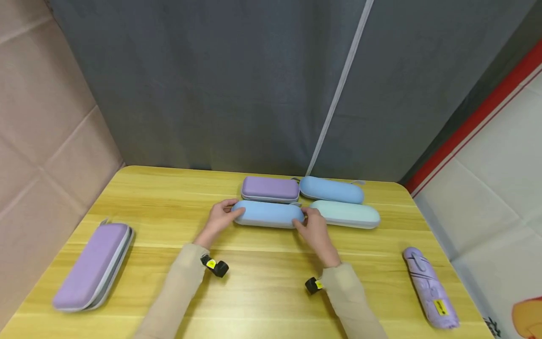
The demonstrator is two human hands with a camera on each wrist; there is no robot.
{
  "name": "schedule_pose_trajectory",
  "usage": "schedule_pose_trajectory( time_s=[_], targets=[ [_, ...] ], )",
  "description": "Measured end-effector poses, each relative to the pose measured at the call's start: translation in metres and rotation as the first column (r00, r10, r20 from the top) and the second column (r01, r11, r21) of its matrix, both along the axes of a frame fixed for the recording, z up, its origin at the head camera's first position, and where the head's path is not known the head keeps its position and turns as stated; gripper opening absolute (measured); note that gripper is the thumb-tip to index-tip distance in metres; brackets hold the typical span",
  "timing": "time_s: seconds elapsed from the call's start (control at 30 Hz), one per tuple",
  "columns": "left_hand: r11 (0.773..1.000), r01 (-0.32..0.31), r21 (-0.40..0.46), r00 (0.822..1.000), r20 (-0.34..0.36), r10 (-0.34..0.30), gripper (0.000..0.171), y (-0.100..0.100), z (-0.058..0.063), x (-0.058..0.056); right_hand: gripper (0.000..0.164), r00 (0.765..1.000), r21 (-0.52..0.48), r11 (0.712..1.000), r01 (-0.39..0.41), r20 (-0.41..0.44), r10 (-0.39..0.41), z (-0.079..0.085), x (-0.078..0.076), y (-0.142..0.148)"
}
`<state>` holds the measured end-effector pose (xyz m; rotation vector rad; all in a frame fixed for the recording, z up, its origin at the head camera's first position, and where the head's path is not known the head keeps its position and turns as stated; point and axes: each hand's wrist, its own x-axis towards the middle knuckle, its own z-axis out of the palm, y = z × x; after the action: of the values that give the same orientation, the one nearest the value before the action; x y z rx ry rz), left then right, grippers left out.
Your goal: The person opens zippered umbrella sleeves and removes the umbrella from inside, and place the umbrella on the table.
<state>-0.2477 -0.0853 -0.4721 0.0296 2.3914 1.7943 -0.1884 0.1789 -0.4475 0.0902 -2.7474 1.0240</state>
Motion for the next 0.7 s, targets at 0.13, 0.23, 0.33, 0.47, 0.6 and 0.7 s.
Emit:
schedule_pose_trajectory(
  time_s=[0.13, 0.23, 0.33, 0.47, 0.6, 0.7],
  targets=[
    [0.999, 0.033, -0.019, 0.999, -0.003, -0.033, 0.052, -0.008, 0.003, 0.003, 0.038, 1.000, -0.026, 1.000, -0.009, 0.010, 0.010, -0.001, 0.003, -0.003],
    [0.997, 0.059, -0.040, 0.998, -0.015, -0.060, 0.054, -0.013, 0.006, 0.006, 0.039, 0.999, -0.027, 0.999, -0.024, -0.027, 0.023, -0.003, 0.007, -0.006],
    [0.993, 0.096, -0.067, 0.994, -0.045, -0.099, 0.057, -0.018, 0.007, 0.008, 0.040, 0.997, -0.032, 0.999, -0.041, -0.063, 0.039, -0.005, 0.009, -0.009],
    [0.977, 0.159, -0.140, 0.978, -0.113, -0.176, 0.062, -0.024, 0.008, 0.011, 0.040, 0.995, -0.049, 0.997, -0.066, -0.073, 0.062, -0.006, 0.011, -0.011],
    [0.939, 0.207, -0.274, 0.941, -0.205, -0.268, 0.067, -0.027, 0.011, 0.013, 0.035, 0.994, -0.074, 0.994, -0.086, -0.072, 0.081, -0.005, 0.008, -0.008],
    [0.908, 0.226, -0.353, 0.905, -0.270, -0.330, 0.068, -0.028, 0.013, 0.013, 0.022, 0.994, -0.087, 0.992, -0.088, -0.065, 0.083, -0.002, 0.001, -0.004]
  ],
)
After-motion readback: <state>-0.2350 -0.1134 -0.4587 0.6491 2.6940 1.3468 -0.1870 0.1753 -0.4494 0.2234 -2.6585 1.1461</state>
